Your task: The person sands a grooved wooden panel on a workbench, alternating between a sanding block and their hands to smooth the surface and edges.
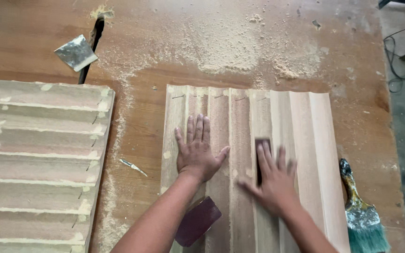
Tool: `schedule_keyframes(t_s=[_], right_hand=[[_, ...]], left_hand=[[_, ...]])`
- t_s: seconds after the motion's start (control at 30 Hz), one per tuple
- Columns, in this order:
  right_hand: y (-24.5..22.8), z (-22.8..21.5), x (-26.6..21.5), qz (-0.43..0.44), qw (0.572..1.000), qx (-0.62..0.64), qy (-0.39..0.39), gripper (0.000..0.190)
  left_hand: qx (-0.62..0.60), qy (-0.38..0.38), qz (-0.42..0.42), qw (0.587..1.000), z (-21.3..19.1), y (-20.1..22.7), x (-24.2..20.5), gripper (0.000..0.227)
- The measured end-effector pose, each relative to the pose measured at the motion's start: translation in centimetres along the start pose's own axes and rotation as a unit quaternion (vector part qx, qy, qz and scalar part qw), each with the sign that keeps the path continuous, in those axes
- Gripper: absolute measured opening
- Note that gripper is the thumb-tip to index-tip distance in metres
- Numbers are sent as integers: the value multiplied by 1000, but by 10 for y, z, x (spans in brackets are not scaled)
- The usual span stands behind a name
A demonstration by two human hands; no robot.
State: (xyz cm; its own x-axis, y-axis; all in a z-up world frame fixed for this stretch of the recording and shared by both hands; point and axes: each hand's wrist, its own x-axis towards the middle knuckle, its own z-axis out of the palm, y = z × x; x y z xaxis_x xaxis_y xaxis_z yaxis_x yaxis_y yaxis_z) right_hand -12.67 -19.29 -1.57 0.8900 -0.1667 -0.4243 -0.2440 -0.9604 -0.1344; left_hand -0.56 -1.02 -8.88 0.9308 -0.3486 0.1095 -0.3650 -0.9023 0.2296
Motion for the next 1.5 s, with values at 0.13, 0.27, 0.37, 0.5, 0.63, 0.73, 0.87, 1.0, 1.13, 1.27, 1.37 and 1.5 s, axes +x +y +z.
schedule_keyframes(t_s=[0.13,0.27,0.37,0.5,0.63,0.73,0.87,1.0,1.13,1.27,1.37,1.5], right_hand=[[-13,-30,29,29,998,16,-49,117],[-7,-59,113,7,999,1,44,109],[-23,-59,82,4,999,19,39,112],[-18,-18,-8,30,998,16,-61,122],[-22,-49,50,26,999,-17,-38,112],[-8,-61,109,-7,998,11,56,104],[-16,-46,52,-7,1000,4,30,111],[-6,-11,-4,12,998,10,-60,123],[-20,-55,88,-4,999,20,44,112],[-23,-54,91,-13,998,25,57,112],[-26,-36,16,12,999,42,1,116],[-31,-40,5,49,995,56,-74,116]], left_hand=[[36,26,6,999,-25,0,5,109],[-16,-250,-18,968,-82,11,13,98],[-6,-240,-18,971,-80,6,10,100],[-15,-223,-12,975,-73,6,12,101],[-20,-212,-9,977,-69,6,9,102],[-23,-204,-15,979,-68,11,10,99],[-27,-213,-12,977,-70,7,10,100],[-20,-235,-15,972,-78,8,13,98],[-28,-211,-5,977,-75,5,13,98],[-26,-227,-13,973,-74,4,3,99],[-15,-118,2,993,-33,3,7,102],[4,-36,5,999,-10,2,1,107]])
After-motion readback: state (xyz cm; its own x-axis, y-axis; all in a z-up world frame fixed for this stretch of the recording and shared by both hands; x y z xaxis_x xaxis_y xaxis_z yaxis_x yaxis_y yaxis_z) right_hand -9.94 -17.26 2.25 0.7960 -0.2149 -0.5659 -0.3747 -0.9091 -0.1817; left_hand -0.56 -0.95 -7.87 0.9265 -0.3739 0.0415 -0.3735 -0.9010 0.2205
